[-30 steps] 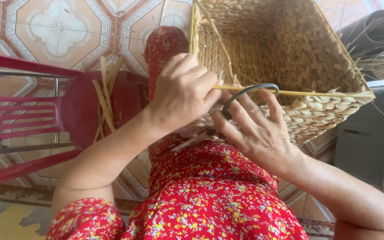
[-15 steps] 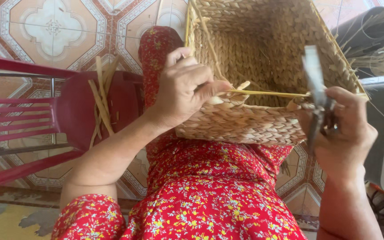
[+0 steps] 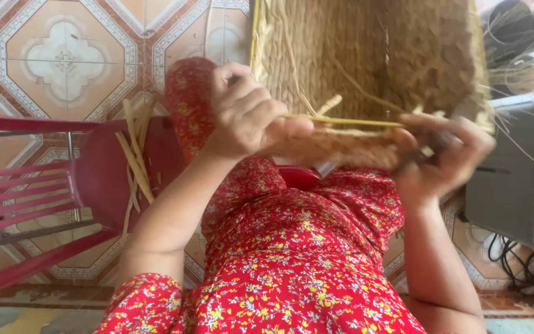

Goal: The person weaves a rectangular basket using dried palm leaves, interlacing strands by hand and trimming excess material with scissors. The person works on the basket's rim and interior, adjusting the weave and cutting protruding ends.

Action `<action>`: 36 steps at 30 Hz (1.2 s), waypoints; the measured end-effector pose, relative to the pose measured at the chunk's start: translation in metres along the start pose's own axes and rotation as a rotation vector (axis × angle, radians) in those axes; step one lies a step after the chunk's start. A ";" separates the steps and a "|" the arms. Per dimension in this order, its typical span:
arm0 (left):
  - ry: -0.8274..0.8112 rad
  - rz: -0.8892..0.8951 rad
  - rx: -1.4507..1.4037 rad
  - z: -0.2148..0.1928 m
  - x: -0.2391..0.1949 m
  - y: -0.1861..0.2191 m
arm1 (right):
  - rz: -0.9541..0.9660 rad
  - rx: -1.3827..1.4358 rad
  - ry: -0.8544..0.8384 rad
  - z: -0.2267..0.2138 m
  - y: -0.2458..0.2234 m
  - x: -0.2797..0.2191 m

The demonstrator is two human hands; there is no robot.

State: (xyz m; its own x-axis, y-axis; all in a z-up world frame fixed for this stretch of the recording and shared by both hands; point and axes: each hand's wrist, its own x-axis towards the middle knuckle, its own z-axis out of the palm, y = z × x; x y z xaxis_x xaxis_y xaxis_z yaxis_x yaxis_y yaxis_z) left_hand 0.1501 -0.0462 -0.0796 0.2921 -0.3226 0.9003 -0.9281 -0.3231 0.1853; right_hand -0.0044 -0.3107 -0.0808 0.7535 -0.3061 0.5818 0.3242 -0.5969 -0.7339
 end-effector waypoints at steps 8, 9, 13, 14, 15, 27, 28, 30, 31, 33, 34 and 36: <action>-0.456 -0.159 0.096 0.029 -0.117 0.002 | 0.601 0.037 -0.304 0.030 0.053 -0.034; -0.496 -0.183 0.079 0.028 -0.124 0.005 | 0.688 0.046 -0.338 0.027 0.053 -0.038; -0.599 -0.372 -0.050 0.020 -0.120 0.006 | 0.824 0.132 -0.403 0.001 0.052 -0.040; -0.584 -0.486 -0.084 0.016 -0.113 0.003 | 0.809 0.167 -0.400 -0.006 0.049 -0.037; -0.567 -0.600 -0.117 0.012 -0.106 -0.001 | 0.822 0.016 -0.475 -0.013 0.044 -0.033; -1.308 -1.053 0.020 0.079 -0.092 -0.005 | 0.914 -0.395 -1.225 -0.016 0.012 0.008; -1.177 -1.024 -0.040 0.079 -0.096 -0.006 | 0.874 -0.399 -1.254 -0.010 0.015 0.011; -0.913 -0.954 -0.155 0.076 -0.102 -0.007 | 0.821 -0.350 -1.281 -0.001 0.019 0.015; -0.862 -0.940 -0.222 0.074 -0.103 -0.008 | 0.807 -0.297 -1.278 0.002 0.021 0.017; -0.761 -0.920 -0.344 0.069 -0.104 -0.008 | 0.799 -0.243 -1.307 0.011 0.029 0.022; -0.775 -0.941 -0.366 0.067 -0.104 -0.007 | 0.809 -0.248 -1.333 0.015 0.033 0.024; -0.801 -0.984 -0.412 0.065 -0.101 -0.005 | 0.811 -0.294 -1.382 0.020 0.035 0.029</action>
State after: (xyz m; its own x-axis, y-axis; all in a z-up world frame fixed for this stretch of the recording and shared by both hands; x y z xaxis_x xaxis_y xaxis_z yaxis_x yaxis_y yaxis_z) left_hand 0.1399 -0.0697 -0.1973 0.7989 -0.5877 -0.1279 -0.2142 -0.4767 0.8525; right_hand 0.0404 -0.3255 -0.0973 0.6256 0.1714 -0.7611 -0.3829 -0.7826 -0.4909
